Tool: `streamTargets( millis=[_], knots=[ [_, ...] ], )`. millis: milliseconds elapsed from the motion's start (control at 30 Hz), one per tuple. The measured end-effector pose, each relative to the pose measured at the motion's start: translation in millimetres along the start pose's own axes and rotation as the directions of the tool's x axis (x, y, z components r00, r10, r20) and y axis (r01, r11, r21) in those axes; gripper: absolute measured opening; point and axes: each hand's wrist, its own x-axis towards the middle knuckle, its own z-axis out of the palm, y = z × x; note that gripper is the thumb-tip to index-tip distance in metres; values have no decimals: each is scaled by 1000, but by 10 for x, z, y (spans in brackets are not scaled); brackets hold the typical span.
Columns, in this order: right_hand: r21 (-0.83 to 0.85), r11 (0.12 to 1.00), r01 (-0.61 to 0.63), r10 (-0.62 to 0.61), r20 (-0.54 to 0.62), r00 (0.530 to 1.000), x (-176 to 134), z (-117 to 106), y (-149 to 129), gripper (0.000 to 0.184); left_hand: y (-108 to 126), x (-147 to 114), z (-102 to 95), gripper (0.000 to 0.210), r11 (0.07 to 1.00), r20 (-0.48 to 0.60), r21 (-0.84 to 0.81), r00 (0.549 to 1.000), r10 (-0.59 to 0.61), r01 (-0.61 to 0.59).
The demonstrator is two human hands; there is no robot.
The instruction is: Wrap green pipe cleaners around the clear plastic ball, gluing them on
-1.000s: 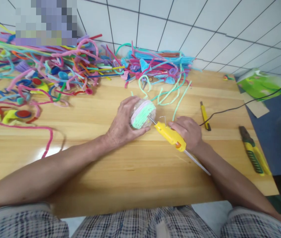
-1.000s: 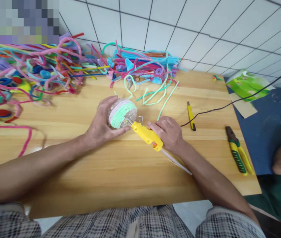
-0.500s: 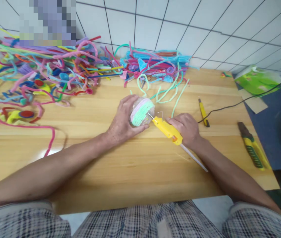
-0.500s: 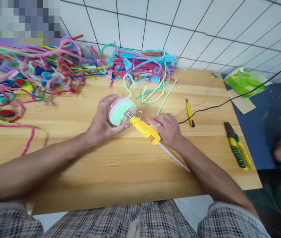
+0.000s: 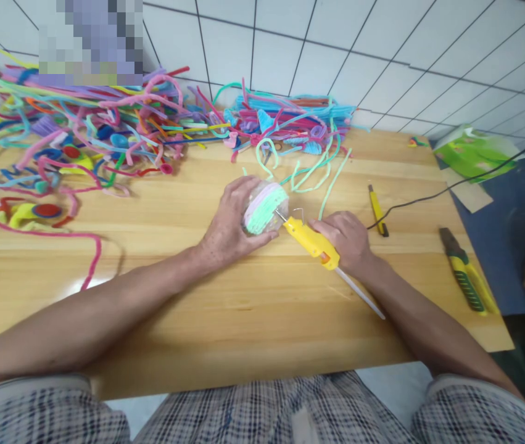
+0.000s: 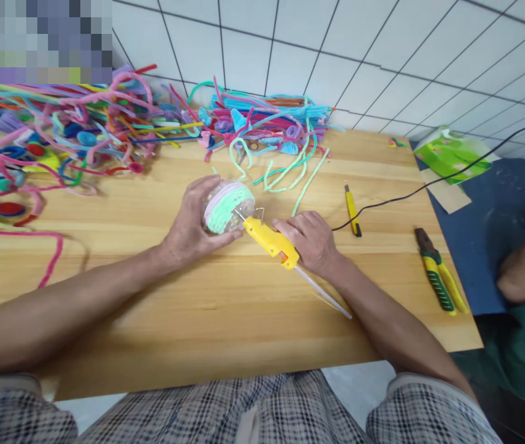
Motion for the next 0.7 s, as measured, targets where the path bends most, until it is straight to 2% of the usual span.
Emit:
streamTargets(
  millis=[267, 400, 567, 700],
  knots=[
    [-28, 1000, -9, 9, 7, 1000, -16, 4, -5, 40, -5, 1, -4, 108, 999, 25, 31, 1000, -17, 16],
    [-14, 1000, -20, 20, 5, 1000, -42, 9, 10, 43, -4, 9, -7, 104, 1000, 11, 14, 1000, 10, -10],
    [-27, 1000, -17, 17, 22, 1000, -65, 23, 18, 46, -6, 7, -18, 108, 999, 46, 33, 999, -18, 17],
    [0, 1000, -23, 23, 15, 1000, -67, 9, 22, 44, -11, 2, -12, 103, 1000, 21, 2, 1000, -11, 10]
  ],
)
